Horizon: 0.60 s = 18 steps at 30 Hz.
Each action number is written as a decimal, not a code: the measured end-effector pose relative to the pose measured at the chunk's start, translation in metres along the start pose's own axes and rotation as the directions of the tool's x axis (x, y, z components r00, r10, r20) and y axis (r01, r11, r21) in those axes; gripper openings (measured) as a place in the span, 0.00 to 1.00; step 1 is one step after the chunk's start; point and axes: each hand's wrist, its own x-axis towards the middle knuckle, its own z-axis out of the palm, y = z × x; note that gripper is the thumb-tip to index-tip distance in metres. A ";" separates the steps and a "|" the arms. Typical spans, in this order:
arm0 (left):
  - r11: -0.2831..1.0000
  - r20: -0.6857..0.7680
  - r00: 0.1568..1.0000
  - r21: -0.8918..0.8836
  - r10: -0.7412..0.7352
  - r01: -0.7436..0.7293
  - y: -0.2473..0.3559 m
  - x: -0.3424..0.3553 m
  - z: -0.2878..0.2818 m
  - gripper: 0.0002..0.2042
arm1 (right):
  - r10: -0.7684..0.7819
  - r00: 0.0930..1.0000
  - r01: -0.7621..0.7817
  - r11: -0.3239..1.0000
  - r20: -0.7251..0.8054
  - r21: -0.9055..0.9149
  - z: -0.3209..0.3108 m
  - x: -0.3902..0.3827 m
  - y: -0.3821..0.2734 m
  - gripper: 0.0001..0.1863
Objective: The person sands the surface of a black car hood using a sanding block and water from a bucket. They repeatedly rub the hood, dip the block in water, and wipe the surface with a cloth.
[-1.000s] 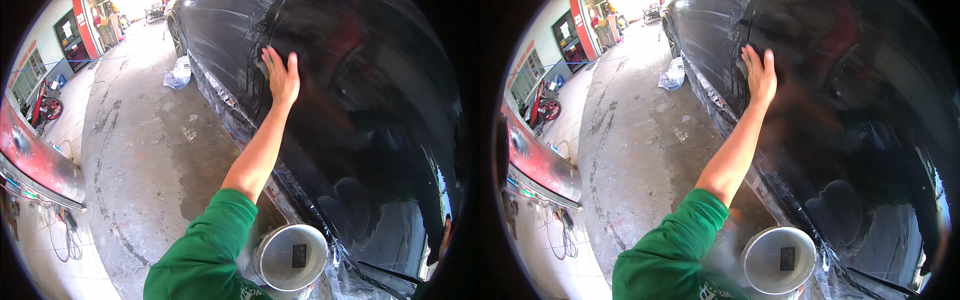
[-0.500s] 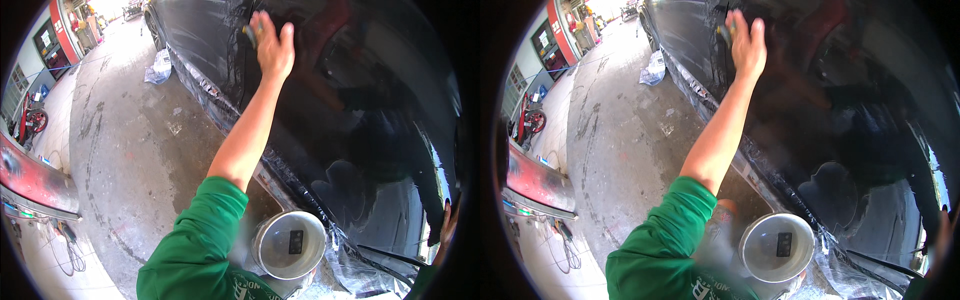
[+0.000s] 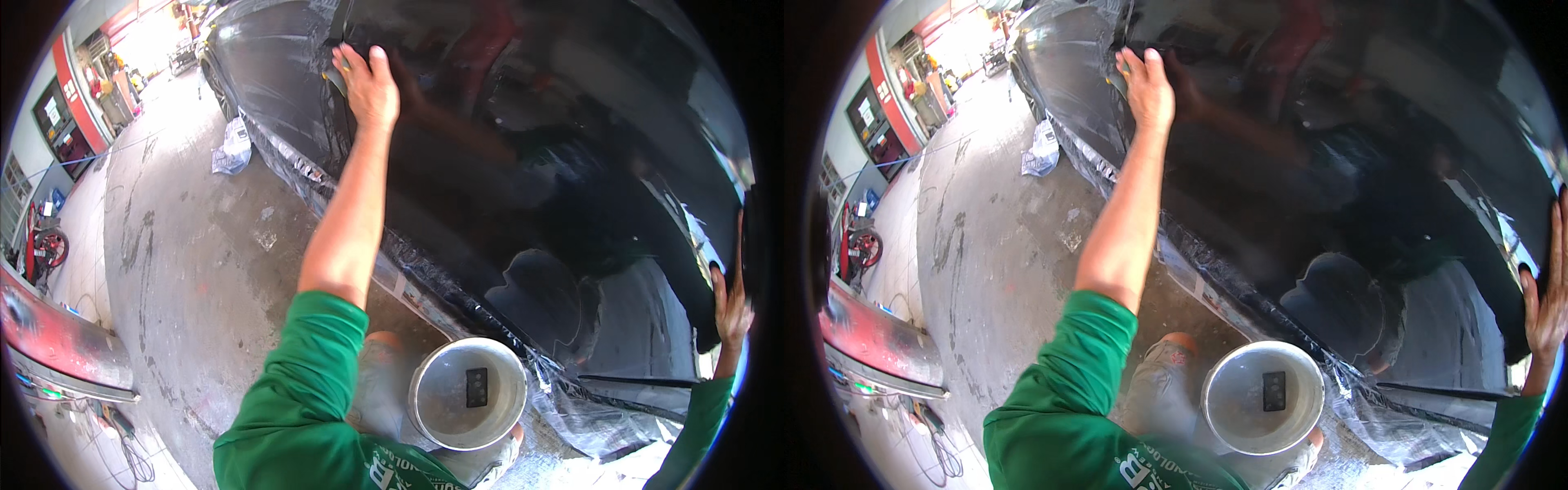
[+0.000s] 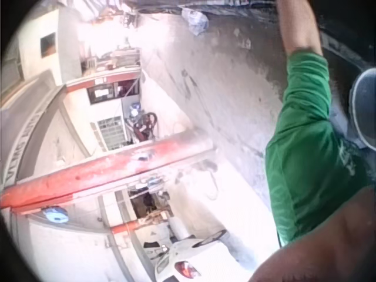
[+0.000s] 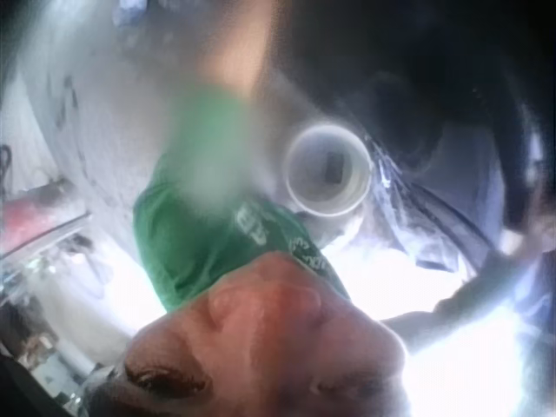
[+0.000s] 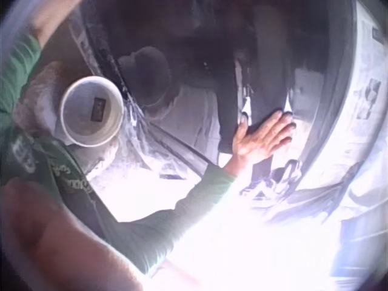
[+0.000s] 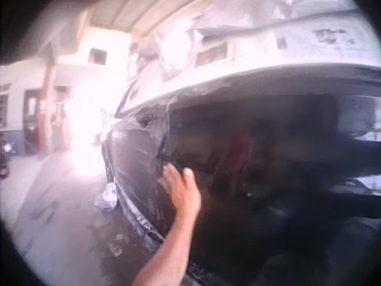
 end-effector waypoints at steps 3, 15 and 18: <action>0.990 0.069 0.988 -0.021 0.141 -0.140 0.136 -0.138 0.048 0.44 | -0.068 0.995 0.069 0.998 -0.077 0.000 -0.015 0.010 -0.016 0.41; 0.744 0.059 0.962 -0.622 -0.268 0.245 -0.068 -0.040 -0.028 0.43 | -0.080 0.967 0.046 0.989 -0.243 -0.140 -0.009 -0.057 0.012 0.45; 0.982 0.155 0.975 -0.082 -0.159 0.173 -0.010 -0.128 0.017 0.45 | -0.099 0.980 0.064 0.979 -0.171 -0.196 -0.017 -0.070 0.020 0.45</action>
